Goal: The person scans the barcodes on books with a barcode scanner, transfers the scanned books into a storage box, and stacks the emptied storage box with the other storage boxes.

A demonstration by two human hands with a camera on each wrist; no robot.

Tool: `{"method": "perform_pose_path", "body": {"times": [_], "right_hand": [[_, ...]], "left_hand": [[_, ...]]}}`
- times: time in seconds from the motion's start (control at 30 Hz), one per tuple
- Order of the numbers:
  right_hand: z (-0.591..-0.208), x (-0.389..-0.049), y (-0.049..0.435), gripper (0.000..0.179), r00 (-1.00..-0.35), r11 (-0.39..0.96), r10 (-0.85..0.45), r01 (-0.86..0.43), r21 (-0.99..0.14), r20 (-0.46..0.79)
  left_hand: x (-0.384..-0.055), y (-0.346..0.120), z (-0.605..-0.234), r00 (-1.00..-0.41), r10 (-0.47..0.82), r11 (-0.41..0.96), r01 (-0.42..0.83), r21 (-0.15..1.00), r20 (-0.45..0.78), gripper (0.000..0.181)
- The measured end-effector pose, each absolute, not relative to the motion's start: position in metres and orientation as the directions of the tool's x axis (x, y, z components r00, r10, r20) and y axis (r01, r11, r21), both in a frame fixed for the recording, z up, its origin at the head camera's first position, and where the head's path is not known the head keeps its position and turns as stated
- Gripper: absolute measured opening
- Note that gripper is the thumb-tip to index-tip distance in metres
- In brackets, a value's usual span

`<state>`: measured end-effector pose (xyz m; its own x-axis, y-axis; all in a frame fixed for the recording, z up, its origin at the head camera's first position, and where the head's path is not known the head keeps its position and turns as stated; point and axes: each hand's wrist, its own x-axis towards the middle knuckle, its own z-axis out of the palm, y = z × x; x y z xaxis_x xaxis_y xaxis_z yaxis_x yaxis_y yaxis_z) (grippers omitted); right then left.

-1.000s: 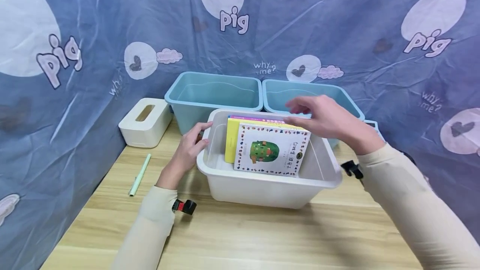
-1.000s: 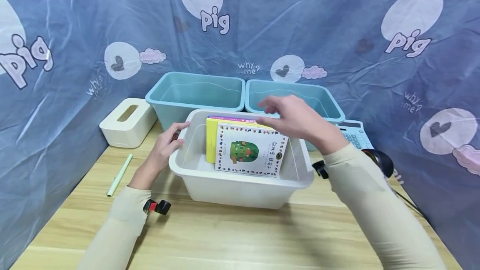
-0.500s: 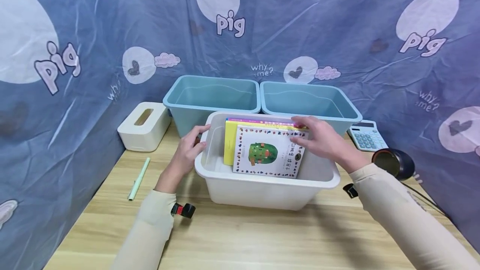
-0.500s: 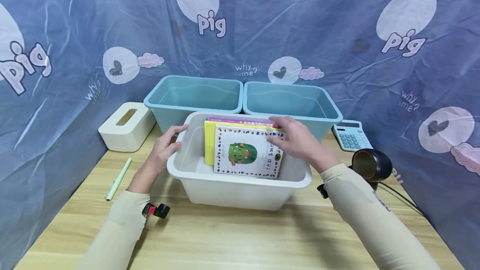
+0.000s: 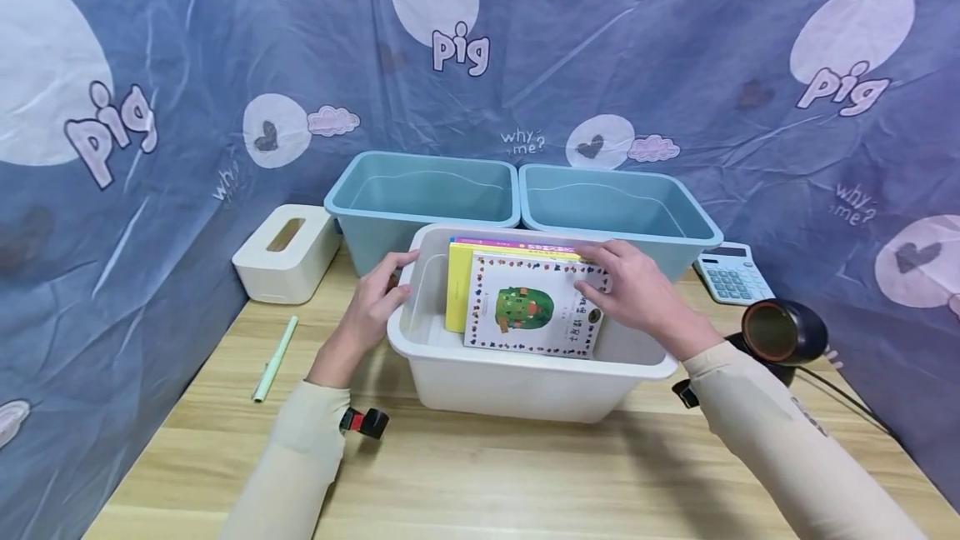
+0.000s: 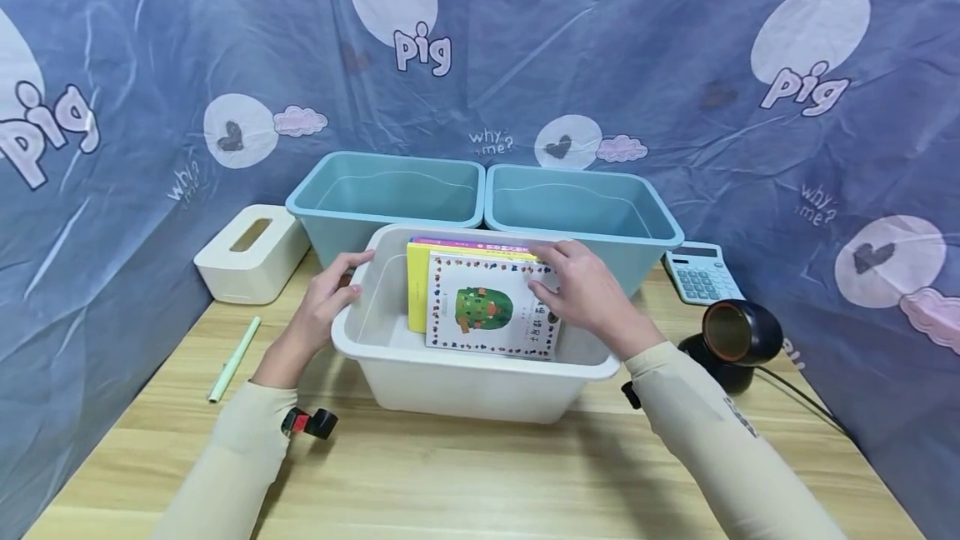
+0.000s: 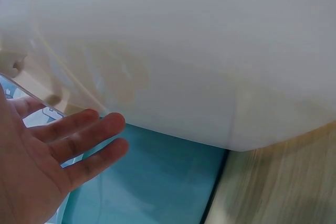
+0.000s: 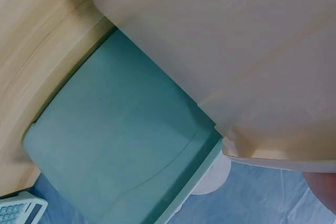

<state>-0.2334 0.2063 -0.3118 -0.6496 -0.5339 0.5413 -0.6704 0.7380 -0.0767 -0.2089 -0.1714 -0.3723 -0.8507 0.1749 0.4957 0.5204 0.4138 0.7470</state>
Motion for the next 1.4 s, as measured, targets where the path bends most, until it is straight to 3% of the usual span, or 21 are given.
{"method": "perform_pose_path", "body": {"times": [0.43, 0.7, 0.93, 1.4], "right_hand": [[-0.3121, -0.2323, 0.2072, 0.035, -0.614, 0.734, -0.552, -0.679, -0.021, 0.565], [-0.3128, -0.2336, 0.2102, 0.042, -0.62, 0.721, -0.554, -0.691, -0.053, 0.556], [-0.3133, -0.2321, 0.2118, 0.045, -0.652, 0.694, -0.584, -0.71, -0.12, 0.483], [-0.308, -0.2311, 0.2113, 0.059, -0.709, 0.72, -0.629, -0.686, -0.106, 0.318]], "left_hand": [[-0.21, -0.1707, -0.3742, -0.853, 0.168, 0.418, 0.516, 0.748, 0.495, 0.053], [-0.2094, -0.1697, -0.3717, -0.859, 0.166, 0.409, 0.508, 0.758, 0.485, 0.054], [-0.2084, -0.1696, -0.3722, -0.858, 0.162, 0.41, 0.508, 0.758, 0.488, 0.054], [-0.2088, -0.1694, -0.3745, -0.862, 0.161, 0.401, 0.501, 0.767, 0.48, 0.054]]}}
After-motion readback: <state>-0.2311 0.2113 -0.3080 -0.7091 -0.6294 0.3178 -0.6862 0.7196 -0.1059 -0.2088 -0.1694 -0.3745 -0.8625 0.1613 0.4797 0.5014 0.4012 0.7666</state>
